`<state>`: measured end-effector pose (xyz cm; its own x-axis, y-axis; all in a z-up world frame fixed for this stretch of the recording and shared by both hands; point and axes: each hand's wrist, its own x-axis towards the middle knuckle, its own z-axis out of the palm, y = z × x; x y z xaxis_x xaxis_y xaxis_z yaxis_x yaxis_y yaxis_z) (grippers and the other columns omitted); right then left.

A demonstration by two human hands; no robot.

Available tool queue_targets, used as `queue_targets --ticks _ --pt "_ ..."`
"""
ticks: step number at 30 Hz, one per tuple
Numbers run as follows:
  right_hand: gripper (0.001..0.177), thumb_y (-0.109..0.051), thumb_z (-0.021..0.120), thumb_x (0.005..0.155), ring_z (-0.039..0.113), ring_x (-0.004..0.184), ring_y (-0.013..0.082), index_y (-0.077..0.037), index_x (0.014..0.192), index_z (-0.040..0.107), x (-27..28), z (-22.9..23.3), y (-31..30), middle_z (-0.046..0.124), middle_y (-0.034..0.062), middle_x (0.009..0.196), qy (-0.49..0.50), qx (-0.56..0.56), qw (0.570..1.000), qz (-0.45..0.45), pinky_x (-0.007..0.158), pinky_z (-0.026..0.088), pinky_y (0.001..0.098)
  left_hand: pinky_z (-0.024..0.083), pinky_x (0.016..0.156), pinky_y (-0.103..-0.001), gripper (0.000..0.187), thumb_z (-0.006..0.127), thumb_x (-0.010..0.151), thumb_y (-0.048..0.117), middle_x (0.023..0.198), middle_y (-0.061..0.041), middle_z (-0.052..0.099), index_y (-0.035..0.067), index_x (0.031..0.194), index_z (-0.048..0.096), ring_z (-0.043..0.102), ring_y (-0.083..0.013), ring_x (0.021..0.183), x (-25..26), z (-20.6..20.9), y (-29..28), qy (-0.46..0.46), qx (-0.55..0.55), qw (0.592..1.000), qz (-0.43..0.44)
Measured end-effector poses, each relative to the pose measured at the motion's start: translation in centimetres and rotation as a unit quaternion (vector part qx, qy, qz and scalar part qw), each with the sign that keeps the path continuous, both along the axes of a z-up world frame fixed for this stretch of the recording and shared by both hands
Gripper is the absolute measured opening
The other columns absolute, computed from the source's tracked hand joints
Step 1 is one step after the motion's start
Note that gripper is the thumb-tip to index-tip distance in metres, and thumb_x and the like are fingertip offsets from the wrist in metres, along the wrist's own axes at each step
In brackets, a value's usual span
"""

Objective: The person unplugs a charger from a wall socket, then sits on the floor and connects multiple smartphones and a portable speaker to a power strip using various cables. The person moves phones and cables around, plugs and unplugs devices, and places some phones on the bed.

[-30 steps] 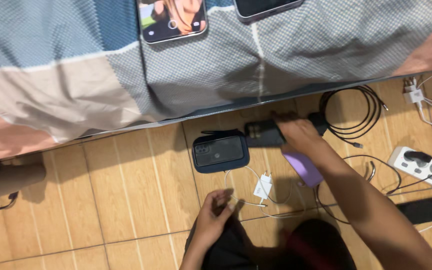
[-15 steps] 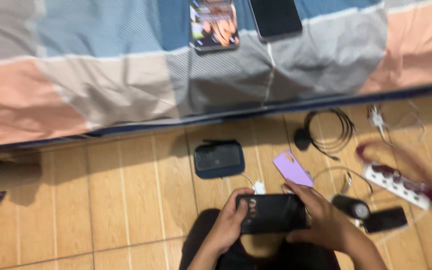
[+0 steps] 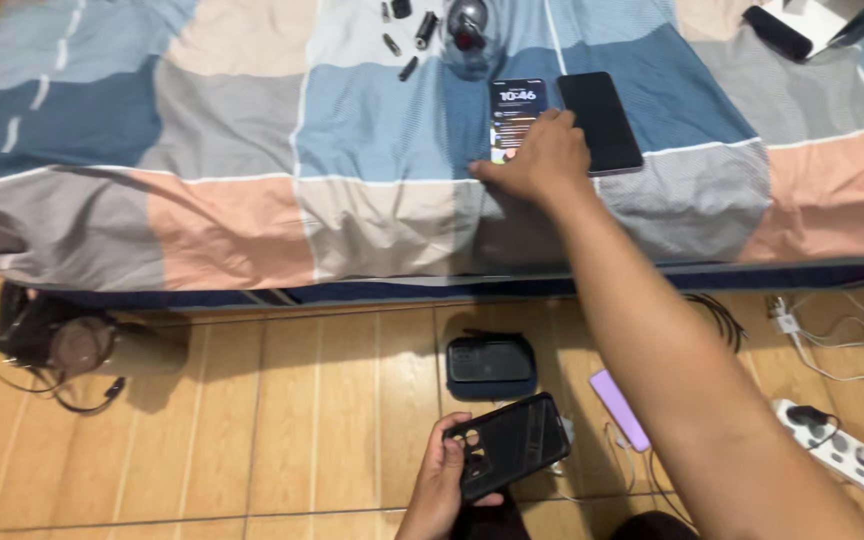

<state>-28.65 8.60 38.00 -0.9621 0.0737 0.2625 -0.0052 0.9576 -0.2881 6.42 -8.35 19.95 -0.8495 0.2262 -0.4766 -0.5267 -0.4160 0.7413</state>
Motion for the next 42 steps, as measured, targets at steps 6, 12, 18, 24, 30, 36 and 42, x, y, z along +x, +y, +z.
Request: queue_targets --ticks 6,12,18,24,30,36,42 --pt "0.08 -0.039 0.088 0.055 0.076 0.1 0.031 0.004 0.117 0.061 0.0 -0.5 4.3 0.073 0.0179 0.107 -0.001 -0.271 0.962 0.02 0.084 0.061 0.0417 0.067 0.063 -0.038 0.055 0.035 0.096 0.054 0.127 -0.013 0.067 0.023 0.141 0.043 0.077 -0.0253 0.1 0.5 1.8 -1.4 0.002 0.021 1.0 -0.001" --pt "0.052 -0.024 0.088 0.08 0.071 0.102 0.0317 -0.003 0.122 0.065 1.9 -1.7 5.6 0.074 0.0199 0.111 0.047 -0.168 0.981 0.081 0.09 0.057 0.0434 0.067 0.067 -0.041 0.056 0.038 0.097 0.056 0.129 -0.009 0.06 0.024 0.143 0.044 0.072 -0.0262 0.099 0.3 3.8 0.5 0.017 0.012 1.0 0.004" --pt "0.086 -0.008 0.086 0.072 0.068 0.11 0.0215 -0.003 0.146 0.042 13.9 0.0 11.5 0.067 0.0139 0.123 -0.014 -0.421 0.88 0.22 0.091 0.057 0.0343 0.066 0.062 -0.041 0.059 0.035 0.09 0.059 0.125 -0.011 0.068 0.033 0.143 0.041 0.075 -0.0241 0.099 1.0 6.6 1.4 0.014 0.015 1.0 -0.004" --pt "0.092 -0.001 0.085 0.065 0.071 0.108 0.0243 0.001 0.148 0.047 31.2 -5.5 14.4 0.065 0.0198 0.127 -0.069 -0.656 0.739 0.14 0.092 0.061 0.0379 0.063 0.057 -0.036 0.064 0.04 0.097 0.062 0.127 -0.014 0.063 0.021 0.145 0.044 0.072 -0.0274 0.089 1.7 8.6 4.3 0.059 0.036 0.994 -0.089" --pt "0.089 -0.006 0.087 0.064 0.067 0.116 0.0189 0.001 0.145 0.051 40.9 -4.3 14.4 0.069 0.0108 0.131 -0.137 -0.634 0.753 0.113 0.098 0.054 0.0316 0.059 0.049 -0.032 0.068 0.032 0.094 0.066 0.12 -0.011 0.065 0.026 0.149 0.041 0.076 -0.0237 0.089 2.8 12.5 6.3 0.076 -0.049 0.987 -0.134" --pt "0.046 -0.017 0.08 0.08 0.073 0.093 0.0162 -0.008 0.125 0.076 45.7 -3.6 16.5 0.08 0.008 0.103 -0.28 -0.457 0.837 0.113 0.081 0.057 0.0292 0.059 0.05 -0.031 0.054 0.037 0.106 0.051 0.109 -0.011 0.066 0.022 0.151 0.044 0.071 -0.0191 0.084 8.1 10.6 6.3 0.085 0.031 0.981 -0.172" --pt "0.038 -0.023 0.09 0.069 0.069 0.079 0.0166 -0.007 0.103 0.084 51.3 -4.5 15.1 0.071 0.005 0.084 -0.137 -0.348 0.918 0.131 0.071 0.053 0.0287 0.062 0.082 -0.029 0.037 0.049 0.11 0.022 0.117 -0.01 0.066 0.007 0.144 0.049 0.072 -0.0143 0.1 12.6 6.4 6.5 0.031 0.134 0.98 -0.142"
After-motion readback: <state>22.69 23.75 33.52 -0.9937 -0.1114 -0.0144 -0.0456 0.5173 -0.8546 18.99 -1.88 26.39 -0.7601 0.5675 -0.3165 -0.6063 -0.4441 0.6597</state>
